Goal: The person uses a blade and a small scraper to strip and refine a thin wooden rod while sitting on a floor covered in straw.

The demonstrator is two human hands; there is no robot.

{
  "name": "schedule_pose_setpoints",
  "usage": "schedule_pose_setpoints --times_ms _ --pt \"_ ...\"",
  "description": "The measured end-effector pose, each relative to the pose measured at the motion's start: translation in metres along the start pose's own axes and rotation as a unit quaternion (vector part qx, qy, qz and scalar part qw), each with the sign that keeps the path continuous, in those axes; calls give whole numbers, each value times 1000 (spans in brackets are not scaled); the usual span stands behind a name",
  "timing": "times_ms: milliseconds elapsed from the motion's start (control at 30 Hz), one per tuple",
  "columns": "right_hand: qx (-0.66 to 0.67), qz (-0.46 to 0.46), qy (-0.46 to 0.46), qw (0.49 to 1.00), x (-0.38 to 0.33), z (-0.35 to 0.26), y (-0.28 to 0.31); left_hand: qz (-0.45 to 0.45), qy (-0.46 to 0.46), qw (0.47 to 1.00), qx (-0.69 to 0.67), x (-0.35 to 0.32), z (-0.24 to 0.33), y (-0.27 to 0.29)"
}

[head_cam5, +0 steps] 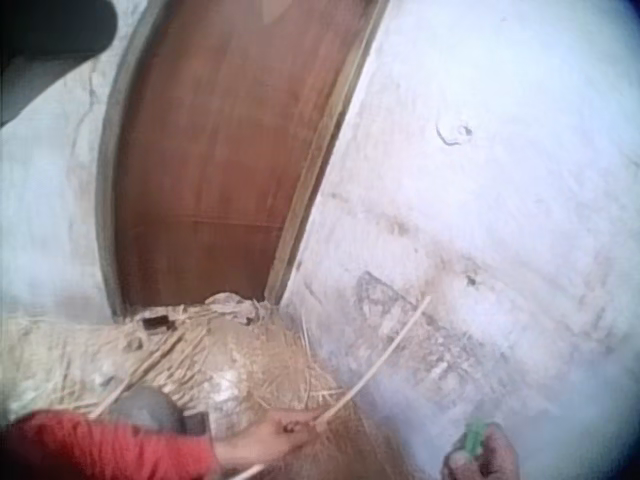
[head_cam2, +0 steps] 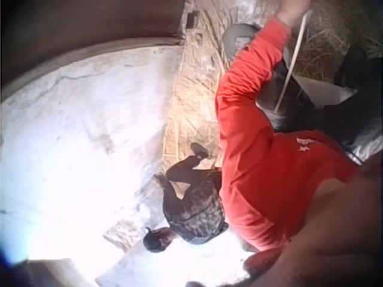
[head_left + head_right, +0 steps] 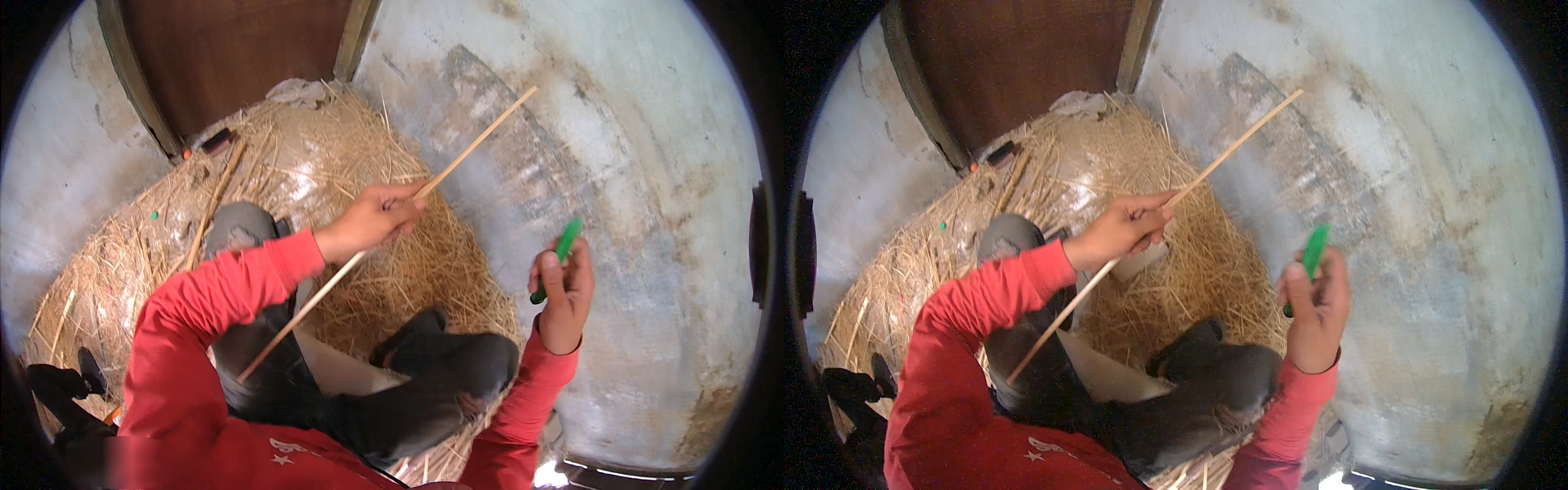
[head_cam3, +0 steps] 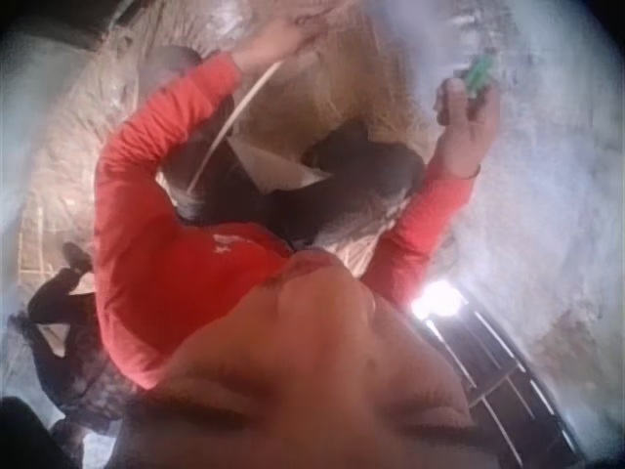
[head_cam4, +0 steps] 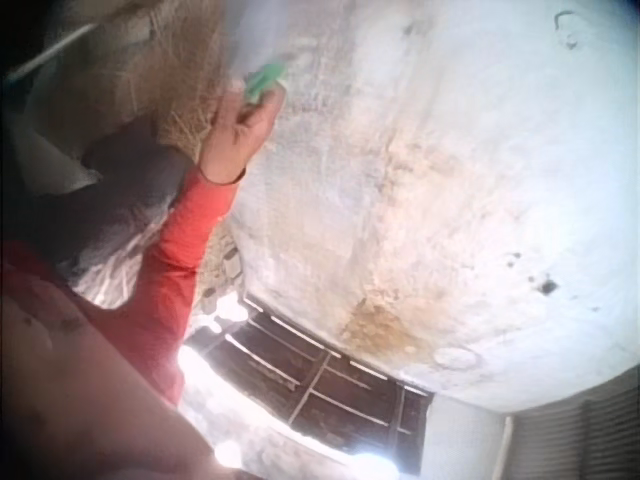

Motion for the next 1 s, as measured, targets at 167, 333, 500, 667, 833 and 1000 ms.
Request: schedule_pose_setpoints --times_ms 167,333,500,667,833,1000 --pt "-160 -134 93 974 53 -1 -71 32 0 999 -8 -9 3 5" --pt "-204 -183 101 957 46 61 -125 33 25 998 -42 -20 7 11" --pt "-189 -234 76 951 42 71 -137 61 101 988 -97 -24 7 18" --pt "-251 -233 115 932 45 75 -141 95 51 994 0 -30 -7 20" --pt "-266 -106 -171 943 104 142 -85 11 -25 981 194 -54 -25 26" --pt "-241 -142 -103 955 61 105 -69 -10 3 975 222 -48 -5 14"
Point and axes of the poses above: each hand's wrist, its own x-axis towards the middle knuckle, its own y-axis out of the back of the hand, z = x × y, the point moved 1 cm from there along x, towards the middle knuckle, and after that the axes turned 6 degrees about -x, right-handed, at the moved point
